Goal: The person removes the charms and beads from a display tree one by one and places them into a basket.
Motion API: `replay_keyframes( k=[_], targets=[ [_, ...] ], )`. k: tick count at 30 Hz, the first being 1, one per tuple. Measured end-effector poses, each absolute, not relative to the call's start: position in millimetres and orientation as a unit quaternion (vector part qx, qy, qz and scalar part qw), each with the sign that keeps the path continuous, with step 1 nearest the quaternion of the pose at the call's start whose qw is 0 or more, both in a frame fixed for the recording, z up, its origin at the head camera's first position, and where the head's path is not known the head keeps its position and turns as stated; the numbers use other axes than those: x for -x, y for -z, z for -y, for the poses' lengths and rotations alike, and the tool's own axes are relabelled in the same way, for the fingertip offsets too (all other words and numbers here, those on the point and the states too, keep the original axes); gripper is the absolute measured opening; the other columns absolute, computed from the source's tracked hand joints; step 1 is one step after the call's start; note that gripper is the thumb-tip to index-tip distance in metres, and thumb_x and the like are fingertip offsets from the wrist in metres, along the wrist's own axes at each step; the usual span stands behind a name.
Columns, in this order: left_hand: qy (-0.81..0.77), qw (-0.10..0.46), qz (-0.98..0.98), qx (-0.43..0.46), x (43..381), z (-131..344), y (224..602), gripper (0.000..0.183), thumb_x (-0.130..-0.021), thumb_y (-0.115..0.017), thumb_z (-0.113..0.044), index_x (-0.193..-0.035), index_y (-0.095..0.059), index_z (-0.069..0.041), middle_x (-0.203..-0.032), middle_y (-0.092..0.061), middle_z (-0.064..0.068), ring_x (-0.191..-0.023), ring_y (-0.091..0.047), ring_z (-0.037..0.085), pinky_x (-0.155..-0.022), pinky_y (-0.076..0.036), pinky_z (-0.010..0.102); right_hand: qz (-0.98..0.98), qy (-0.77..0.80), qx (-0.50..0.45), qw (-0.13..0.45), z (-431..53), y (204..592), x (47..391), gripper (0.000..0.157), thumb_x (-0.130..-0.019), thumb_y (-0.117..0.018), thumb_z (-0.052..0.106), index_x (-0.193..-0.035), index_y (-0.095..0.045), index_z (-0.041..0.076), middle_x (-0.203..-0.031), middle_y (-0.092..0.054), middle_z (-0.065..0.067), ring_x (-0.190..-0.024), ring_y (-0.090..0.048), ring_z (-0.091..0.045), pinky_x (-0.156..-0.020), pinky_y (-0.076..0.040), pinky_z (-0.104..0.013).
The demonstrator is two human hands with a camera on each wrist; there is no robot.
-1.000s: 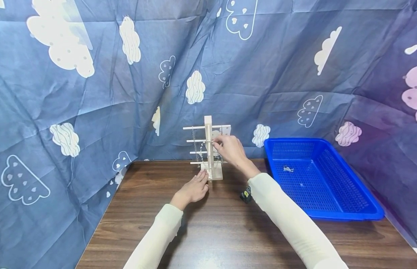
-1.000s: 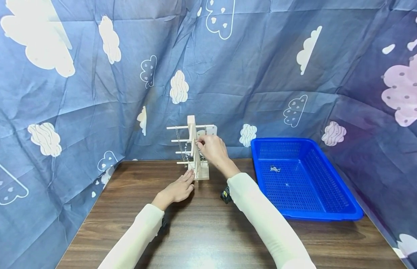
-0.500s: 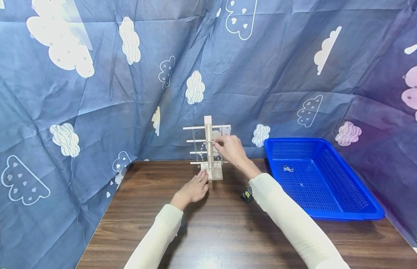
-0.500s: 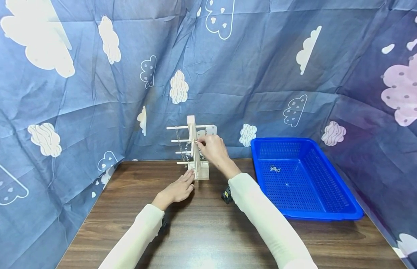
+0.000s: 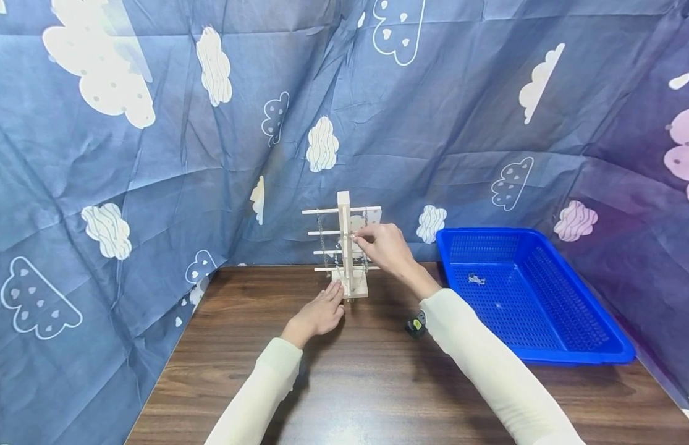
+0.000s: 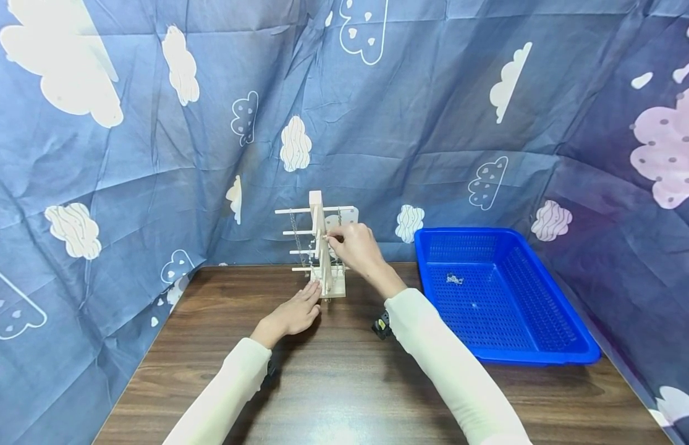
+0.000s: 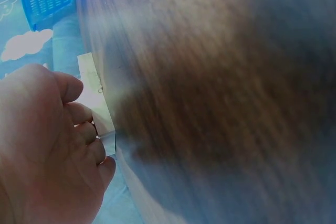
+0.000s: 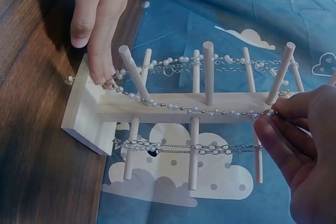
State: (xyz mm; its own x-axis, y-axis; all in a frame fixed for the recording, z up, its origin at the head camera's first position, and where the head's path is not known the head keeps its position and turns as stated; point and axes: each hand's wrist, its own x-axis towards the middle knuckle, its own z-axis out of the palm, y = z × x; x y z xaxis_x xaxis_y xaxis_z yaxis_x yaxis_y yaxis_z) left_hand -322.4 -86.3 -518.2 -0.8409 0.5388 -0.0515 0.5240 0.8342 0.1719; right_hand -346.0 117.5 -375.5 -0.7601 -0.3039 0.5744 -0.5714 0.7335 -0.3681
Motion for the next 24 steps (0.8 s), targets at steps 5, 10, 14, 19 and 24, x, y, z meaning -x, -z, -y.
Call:
replay_keyframes(
  k=[5,10,14,19,24],
  targets=[
    [-0.074,0.050,-0.957,-0.275,322,86,518,0.057,-0.104,-0.028,-0.025,-0.154,-0.022,0.001,-0.165,-0.012,0.016,-0.153,-0.012,0.031,-0.124,-0.022,0.046,0.898,-0.278,-0.242,0.240,-118,375,342,0.017,-0.089,-0.069,0.022,-0.102,-0.078,0.015,-0.099,-0.077,-0.006,-0.088,-0.073,-0.022,-0.083,-0.059,-0.038],
    [-0.075,0.054,-0.958,-0.270,321,87,518,0.057,-0.105,-0.025,-0.027,-0.155,-0.018,0.000,-0.165,-0.008,0.013,-0.154,-0.009,0.029,-0.125,-0.020,0.043,0.895,-0.278,-0.247,0.246,-118,374,339,0.017,-0.088,-0.070,0.022,-0.101,-0.079,0.015,-0.097,-0.077,-0.005,-0.084,-0.073,-0.021,-0.080,-0.059,-0.037],
    [-0.079,0.057,-0.959,-0.268,321,87,517,0.057,-0.105,-0.025,-0.027,-0.156,-0.018,-0.001,-0.165,-0.008,0.013,-0.154,-0.009,0.028,-0.125,-0.019,0.042,0.893,-0.278,-0.254,0.247,-117,373,335,0.018,-0.089,-0.070,0.022,-0.102,-0.079,0.015,-0.100,-0.077,-0.005,-0.088,-0.073,-0.021,-0.083,-0.060,-0.037],
    [-0.075,0.058,-0.958,-0.270,320,87,517,0.057,-0.105,-0.025,-0.027,-0.156,-0.017,-0.001,-0.165,-0.009,0.013,-0.154,-0.009,0.029,-0.125,-0.019,0.042,0.891,-0.283,-0.265,0.238,-117,371,329,0.018,-0.089,-0.070,0.023,-0.102,-0.078,0.014,-0.100,-0.077,-0.006,-0.089,-0.073,-0.022,-0.084,-0.060,-0.038],
    [-0.077,0.058,-0.958,-0.271,320,86,516,0.057,-0.105,-0.026,-0.026,-0.155,-0.021,0.000,-0.165,-0.013,0.015,-0.154,-0.011,0.030,-0.125,-0.020,0.044,0.890,-0.278,-0.271,0.240,-115,369,325,0.017,-0.089,-0.070,0.022,-0.103,-0.078,0.015,-0.099,-0.077,-0.005,-0.085,-0.073,-0.020,-0.081,-0.060,-0.036]
  ],
)
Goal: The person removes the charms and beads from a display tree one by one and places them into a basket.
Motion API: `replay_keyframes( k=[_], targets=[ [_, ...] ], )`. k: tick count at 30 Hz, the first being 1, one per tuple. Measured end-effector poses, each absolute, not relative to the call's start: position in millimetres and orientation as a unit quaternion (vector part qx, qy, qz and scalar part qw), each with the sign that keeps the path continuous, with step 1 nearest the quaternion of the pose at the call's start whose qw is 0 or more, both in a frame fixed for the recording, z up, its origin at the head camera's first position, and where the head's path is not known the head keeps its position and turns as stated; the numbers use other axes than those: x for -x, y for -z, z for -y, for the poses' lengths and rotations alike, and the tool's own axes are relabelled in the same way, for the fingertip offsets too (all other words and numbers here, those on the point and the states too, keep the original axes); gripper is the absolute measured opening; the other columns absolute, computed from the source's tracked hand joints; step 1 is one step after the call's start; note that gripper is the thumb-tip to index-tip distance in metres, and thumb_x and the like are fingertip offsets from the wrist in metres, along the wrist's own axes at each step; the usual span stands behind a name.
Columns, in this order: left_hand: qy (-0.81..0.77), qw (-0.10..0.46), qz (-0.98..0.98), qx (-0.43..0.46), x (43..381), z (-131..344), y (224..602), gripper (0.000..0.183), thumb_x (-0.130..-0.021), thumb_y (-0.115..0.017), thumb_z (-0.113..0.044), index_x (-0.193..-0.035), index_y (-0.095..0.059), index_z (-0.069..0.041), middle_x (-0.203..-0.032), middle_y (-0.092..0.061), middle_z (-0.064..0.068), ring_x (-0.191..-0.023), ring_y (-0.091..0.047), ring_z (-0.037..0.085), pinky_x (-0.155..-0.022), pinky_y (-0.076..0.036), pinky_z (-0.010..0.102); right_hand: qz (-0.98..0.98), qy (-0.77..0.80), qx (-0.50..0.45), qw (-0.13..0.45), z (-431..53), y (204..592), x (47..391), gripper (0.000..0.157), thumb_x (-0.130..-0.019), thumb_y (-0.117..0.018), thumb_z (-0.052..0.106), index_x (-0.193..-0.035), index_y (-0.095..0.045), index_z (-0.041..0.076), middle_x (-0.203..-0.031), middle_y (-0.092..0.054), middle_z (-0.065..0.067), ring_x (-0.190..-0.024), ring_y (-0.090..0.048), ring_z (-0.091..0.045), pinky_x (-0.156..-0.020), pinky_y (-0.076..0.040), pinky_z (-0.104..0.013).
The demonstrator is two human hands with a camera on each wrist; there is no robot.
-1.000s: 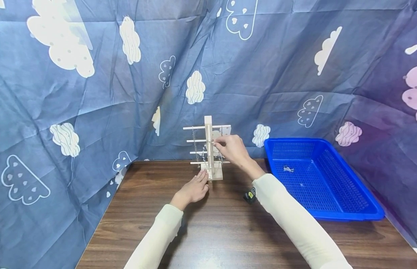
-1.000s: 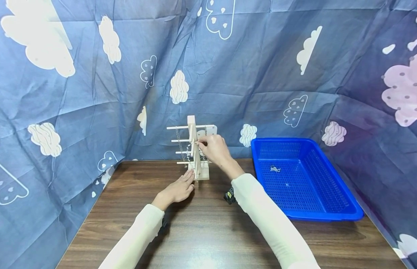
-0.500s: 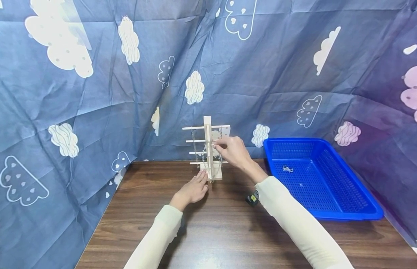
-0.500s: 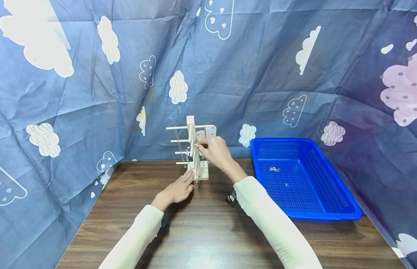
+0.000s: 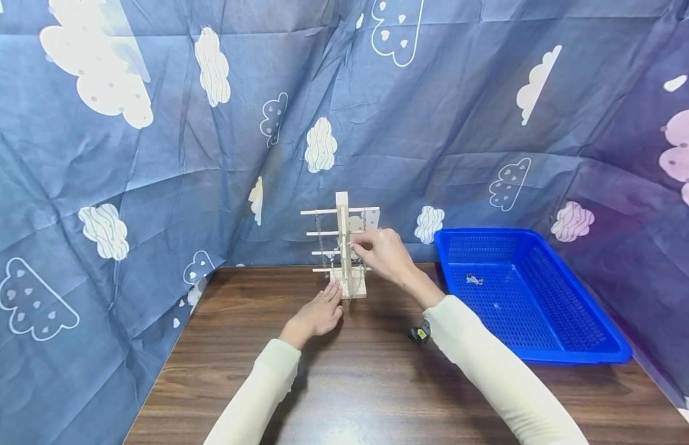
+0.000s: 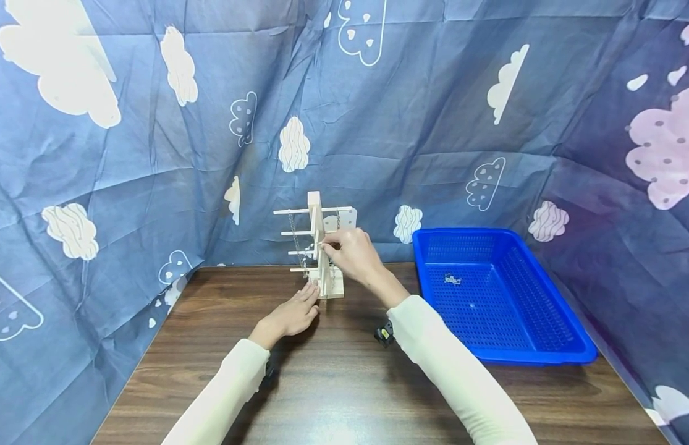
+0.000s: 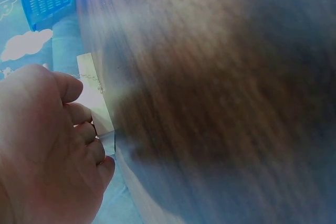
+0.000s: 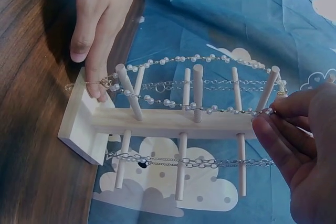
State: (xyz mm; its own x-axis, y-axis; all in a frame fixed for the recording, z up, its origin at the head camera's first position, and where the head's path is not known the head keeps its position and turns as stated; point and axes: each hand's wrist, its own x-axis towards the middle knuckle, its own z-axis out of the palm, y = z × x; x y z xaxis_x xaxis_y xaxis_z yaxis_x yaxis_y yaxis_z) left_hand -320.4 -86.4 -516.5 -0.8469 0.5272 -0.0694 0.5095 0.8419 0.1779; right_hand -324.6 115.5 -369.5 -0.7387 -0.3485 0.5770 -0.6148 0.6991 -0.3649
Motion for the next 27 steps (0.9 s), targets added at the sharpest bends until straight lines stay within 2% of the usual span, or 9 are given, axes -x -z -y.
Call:
replay_keyframes(
  k=[18,27],
  targets=[
    [-0.072,0.059,-0.960,-0.266,321,87,520,0.057,-0.105,-0.025,-0.028,-0.154,-0.026,0.000,-0.164,-0.016,0.014,-0.154,-0.009,0.026,-0.126,-0.019,0.042,0.882,-0.266,-0.296,0.252,-116,368,316,0.015,-0.088,-0.070,0.020,-0.098,-0.079,0.013,-0.101,-0.077,-0.006,-0.094,-0.073,-0.022,-0.088,-0.059,-0.036],
    [-0.074,0.056,-0.958,-0.271,321,87,519,0.056,-0.104,-0.026,-0.027,-0.153,-0.027,0.001,-0.164,-0.015,0.015,-0.154,-0.010,0.028,-0.125,-0.020,0.043,0.876,-0.275,-0.302,0.258,-116,363,311,0.015,-0.088,-0.071,0.021,-0.098,-0.079,0.012,-0.099,-0.077,-0.006,-0.090,-0.074,-0.022,-0.085,-0.060,-0.037]
  ],
)
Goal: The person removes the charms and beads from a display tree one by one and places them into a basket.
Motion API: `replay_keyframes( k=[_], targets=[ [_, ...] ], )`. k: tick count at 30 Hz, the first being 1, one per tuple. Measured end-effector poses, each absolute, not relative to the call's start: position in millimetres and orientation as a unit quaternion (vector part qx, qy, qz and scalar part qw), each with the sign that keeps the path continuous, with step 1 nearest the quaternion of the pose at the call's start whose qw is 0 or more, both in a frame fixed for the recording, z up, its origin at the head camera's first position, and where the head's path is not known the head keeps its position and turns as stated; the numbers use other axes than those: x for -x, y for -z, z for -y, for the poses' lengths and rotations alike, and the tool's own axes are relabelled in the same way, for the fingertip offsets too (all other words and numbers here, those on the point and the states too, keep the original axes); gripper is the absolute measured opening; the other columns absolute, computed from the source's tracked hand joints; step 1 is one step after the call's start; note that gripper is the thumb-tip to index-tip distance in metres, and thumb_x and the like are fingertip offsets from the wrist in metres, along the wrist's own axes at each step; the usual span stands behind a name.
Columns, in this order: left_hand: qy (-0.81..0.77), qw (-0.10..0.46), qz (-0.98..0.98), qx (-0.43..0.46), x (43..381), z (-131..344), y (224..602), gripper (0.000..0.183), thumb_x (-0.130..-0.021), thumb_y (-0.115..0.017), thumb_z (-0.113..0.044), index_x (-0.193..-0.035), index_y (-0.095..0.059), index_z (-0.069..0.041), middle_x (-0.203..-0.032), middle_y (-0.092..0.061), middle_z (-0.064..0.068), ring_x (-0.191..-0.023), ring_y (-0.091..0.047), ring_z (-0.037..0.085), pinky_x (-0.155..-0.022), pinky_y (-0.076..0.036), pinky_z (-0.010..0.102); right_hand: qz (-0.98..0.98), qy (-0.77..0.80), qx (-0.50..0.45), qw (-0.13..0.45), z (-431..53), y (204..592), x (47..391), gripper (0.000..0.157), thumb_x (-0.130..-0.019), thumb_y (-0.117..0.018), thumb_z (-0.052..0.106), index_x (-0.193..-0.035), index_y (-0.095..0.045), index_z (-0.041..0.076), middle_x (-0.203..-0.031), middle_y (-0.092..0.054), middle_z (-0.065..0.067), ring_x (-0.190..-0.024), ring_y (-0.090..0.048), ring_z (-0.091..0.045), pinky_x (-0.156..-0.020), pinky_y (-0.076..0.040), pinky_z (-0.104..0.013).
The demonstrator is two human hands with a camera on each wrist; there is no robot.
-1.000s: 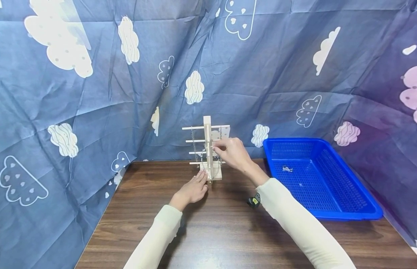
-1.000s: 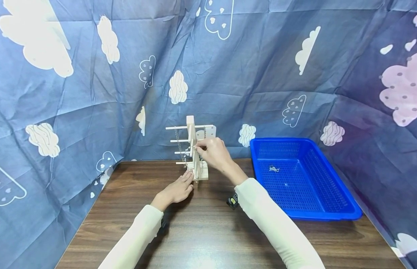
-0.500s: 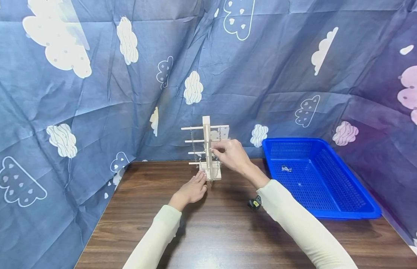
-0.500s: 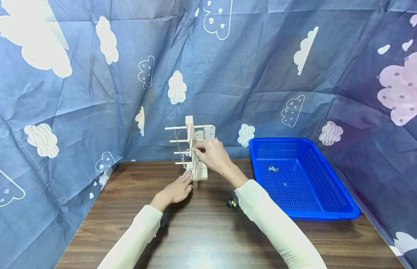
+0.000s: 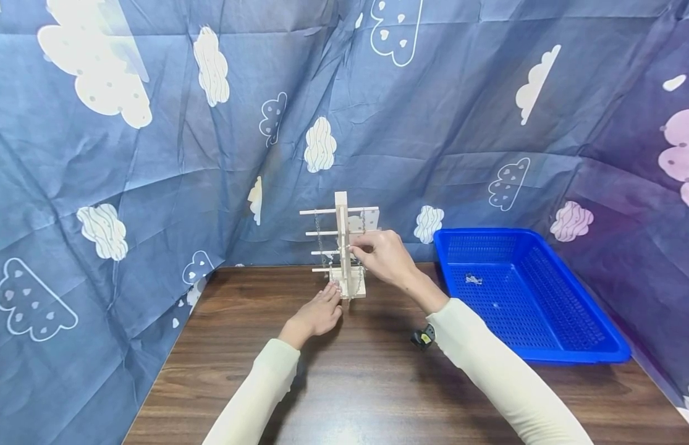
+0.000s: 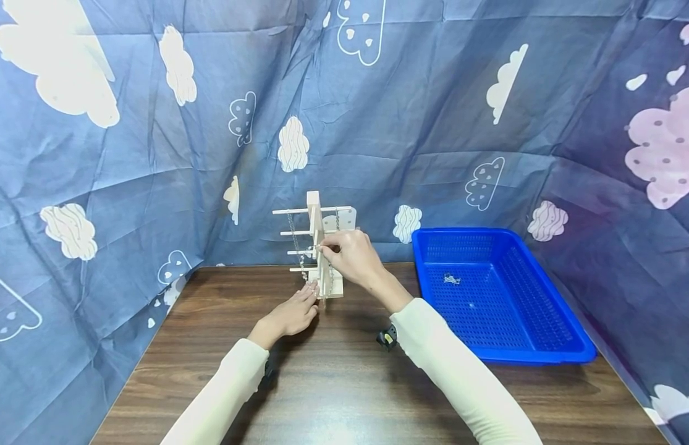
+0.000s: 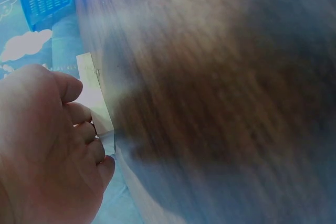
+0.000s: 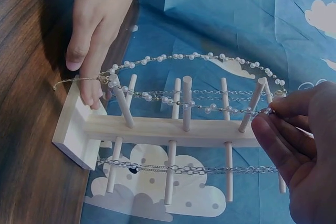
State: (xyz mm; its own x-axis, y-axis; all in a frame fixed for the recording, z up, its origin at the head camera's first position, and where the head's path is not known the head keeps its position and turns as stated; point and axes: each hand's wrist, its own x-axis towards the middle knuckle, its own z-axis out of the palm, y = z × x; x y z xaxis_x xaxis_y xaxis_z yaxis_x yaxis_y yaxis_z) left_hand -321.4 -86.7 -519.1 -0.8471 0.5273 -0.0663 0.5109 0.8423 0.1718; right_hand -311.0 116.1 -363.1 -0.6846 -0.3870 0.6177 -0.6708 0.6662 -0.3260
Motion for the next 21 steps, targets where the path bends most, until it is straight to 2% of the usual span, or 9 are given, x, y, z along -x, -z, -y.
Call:
replay_keyframes(
  k=[16,21],
  targets=[
    [-0.084,0.054,-0.957,-0.271,320.3,87.0,516.0,0.056,-0.104,-0.030,-0.024,-0.153,-0.027,0.001,-0.164,-0.016,0.016,-0.153,-0.013,0.031,-0.125,-0.021,0.046,0.876,-0.274,-0.299,0.260,-118.8,359.9,309.3,0.016,-0.089,-0.071,0.023,-0.100,-0.079,0.015,-0.098,-0.078,-0.004,-0.083,-0.074,-0.018,-0.077,-0.060,-0.034],
    [-0.086,0.053,-0.957,-0.273,318.4,86.9,514.6,0.057,-0.104,-0.029,-0.025,-0.154,-0.022,0.001,-0.165,-0.012,0.016,-0.153,-0.013,0.031,-0.125,-0.021,0.045,0.875,-0.277,-0.298,0.261,-122.4,355.8,309.3,0.019,-0.089,-0.070,0.022,-0.104,-0.078,0.013,-0.100,-0.077,-0.006,-0.080,-0.074,-0.018,-0.076,-0.061,-0.033]
  ],
)
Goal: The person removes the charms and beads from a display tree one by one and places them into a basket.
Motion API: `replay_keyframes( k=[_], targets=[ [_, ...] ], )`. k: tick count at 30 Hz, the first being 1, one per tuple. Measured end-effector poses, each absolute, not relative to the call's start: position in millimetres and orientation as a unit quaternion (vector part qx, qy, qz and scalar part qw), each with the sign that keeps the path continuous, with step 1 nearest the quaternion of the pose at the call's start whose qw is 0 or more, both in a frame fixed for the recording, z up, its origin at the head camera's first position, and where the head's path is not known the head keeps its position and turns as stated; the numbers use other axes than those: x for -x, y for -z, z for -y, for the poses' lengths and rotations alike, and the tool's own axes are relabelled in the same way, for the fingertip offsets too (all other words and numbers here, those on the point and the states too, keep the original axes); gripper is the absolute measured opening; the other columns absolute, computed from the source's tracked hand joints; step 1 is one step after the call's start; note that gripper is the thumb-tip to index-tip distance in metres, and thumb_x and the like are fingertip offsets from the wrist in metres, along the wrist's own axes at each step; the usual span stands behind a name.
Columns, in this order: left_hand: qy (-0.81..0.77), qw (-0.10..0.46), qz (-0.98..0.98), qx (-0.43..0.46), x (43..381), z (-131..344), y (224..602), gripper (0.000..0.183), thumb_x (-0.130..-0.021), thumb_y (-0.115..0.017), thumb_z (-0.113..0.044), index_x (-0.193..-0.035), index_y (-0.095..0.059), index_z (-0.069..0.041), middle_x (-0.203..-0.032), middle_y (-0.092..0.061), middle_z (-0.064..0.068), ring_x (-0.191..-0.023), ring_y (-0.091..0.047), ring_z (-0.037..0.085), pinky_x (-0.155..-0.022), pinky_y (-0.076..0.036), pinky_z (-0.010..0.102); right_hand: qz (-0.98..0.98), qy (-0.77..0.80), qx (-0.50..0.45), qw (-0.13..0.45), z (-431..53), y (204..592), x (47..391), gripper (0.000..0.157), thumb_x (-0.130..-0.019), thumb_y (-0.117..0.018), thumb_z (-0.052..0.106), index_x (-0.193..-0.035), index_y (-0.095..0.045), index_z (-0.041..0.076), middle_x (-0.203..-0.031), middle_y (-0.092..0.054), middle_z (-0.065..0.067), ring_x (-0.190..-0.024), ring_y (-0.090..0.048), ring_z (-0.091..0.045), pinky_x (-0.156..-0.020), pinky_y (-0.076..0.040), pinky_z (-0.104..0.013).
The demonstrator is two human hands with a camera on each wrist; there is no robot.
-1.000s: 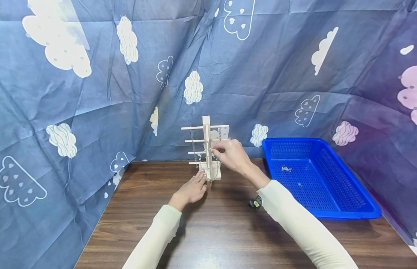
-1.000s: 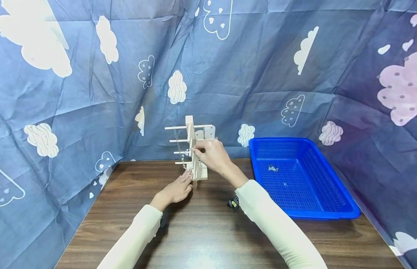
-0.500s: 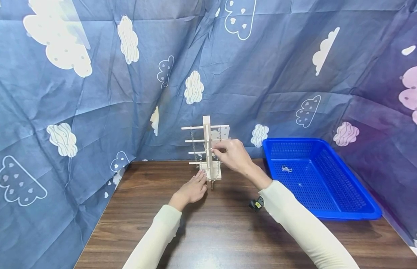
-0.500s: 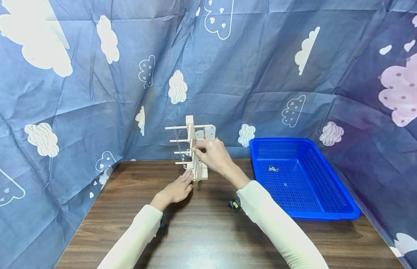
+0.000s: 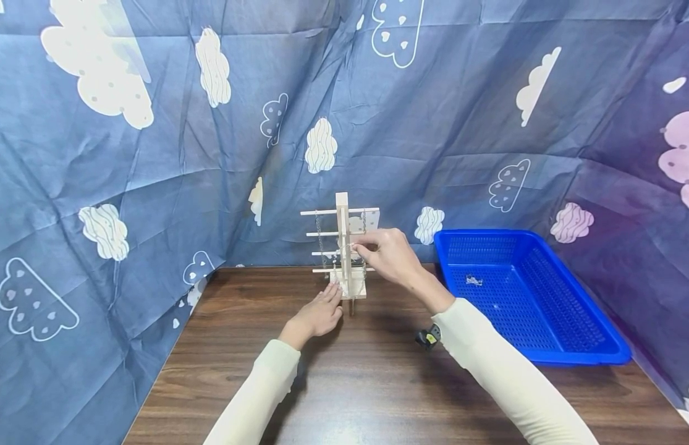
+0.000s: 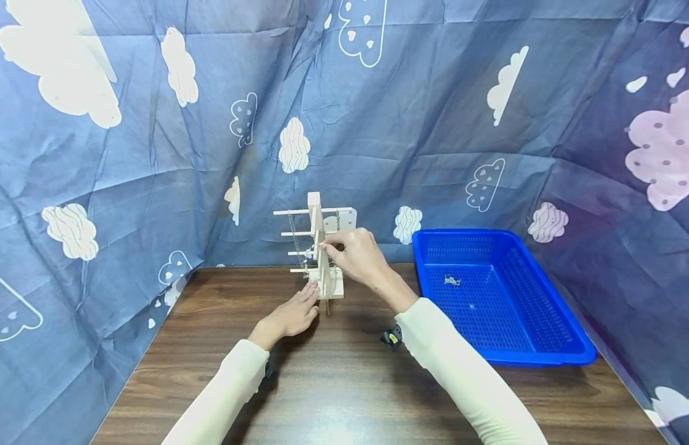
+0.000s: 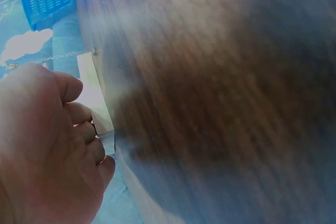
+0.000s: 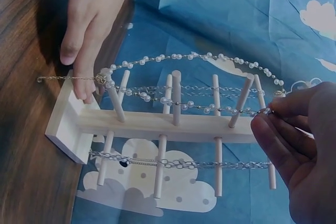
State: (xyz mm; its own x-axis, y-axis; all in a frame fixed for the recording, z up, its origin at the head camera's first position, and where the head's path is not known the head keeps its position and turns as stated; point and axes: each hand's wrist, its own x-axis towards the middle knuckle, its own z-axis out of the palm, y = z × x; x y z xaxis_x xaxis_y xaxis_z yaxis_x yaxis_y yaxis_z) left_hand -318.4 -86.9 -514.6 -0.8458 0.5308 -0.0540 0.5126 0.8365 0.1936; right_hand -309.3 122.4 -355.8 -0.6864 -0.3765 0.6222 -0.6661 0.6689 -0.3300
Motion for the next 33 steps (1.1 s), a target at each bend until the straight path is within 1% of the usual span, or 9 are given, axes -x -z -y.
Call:
replay_keyframes(
  k=[6,13,18,24,33],
  targets=[
    [-0.087,0.055,-0.957,-0.273,319,87,515,0.057,-0.104,-0.028,-0.024,-0.155,-0.021,0.001,-0.165,-0.012,0.016,-0.153,-0.013,0.032,-0.124,-0.021,0.046,0.871,-0.282,-0.296,0.274,-128,350,309,0.015,-0.089,-0.070,0.020,-0.099,-0.079,0.014,-0.097,-0.078,-0.005,-0.084,-0.074,-0.018,-0.079,-0.061,-0.033],
    [-0.087,0.054,-0.956,-0.275,318,86,515,0.057,-0.105,-0.028,-0.025,-0.154,-0.022,0.002,-0.164,-0.013,0.018,-0.153,-0.013,0.032,-0.125,-0.021,0.045,0.861,-0.299,-0.301,0.281,-136,342,309,0.012,-0.089,-0.070,0.016,-0.096,-0.079,0.012,-0.092,-0.077,-0.004,-0.071,-0.070,-0.012,-0.068,-0.060,-0.028],
    [-0.083,0.053,-0.957,-0.273,320,86,516,0.057,-0.104,-0.028,-0.025,-0.154,-0.022,0.002,-0.164,-0.014,0.018,-0.153,-0.014,0.032,-0.124,-0.022,0.045,0.858,-0.302,-0.300,0.289,-142,337,309,0.012,-0.088,-0.071,0.015,-0.095,-0.079,0.010,-0.087,-0.077,-0.004,-0.068,-0.068,-0.012,-0.064,-0.059,-0.027],
    [-0.078,0.055,-0.957,-0.275,319,87,516,0.057,-0.105,-0.026,-0.026,-0.155,-0.020,0.001,-0.164,-0.012,0.017,-0.153,-0.012,0.030,-0.125,-0.021,0.044,0.853,-0.307,-0.300,0.297,-147,333,309,0.012,-0.088,-0.070,0.016,-0.094,-0.079,0.010,-0.087,-0.077,-0.005,-0.071,-0.070,-0.015,-0.066,-0.060,-0.032],
    [-0.080,0.054,-0.957,-0.272,321,86,519,0.057,-0.104,-0.026,-0.026,-0.154,-0.021,0.002,-0.164,-0.013,0.017,-0.153,-0.012,0.030,-0.125,-0.020,0.044,0.852,-0.308,-0.303,0.295,-145,331,304,0.011,-0.087,-0.071,0.016,-0.094,-0.079,0.011,-0.085,-0.076,-0.003,-0.069,-0.069,-0.013,-0.065,-0.059,-0.029]
  ],
)
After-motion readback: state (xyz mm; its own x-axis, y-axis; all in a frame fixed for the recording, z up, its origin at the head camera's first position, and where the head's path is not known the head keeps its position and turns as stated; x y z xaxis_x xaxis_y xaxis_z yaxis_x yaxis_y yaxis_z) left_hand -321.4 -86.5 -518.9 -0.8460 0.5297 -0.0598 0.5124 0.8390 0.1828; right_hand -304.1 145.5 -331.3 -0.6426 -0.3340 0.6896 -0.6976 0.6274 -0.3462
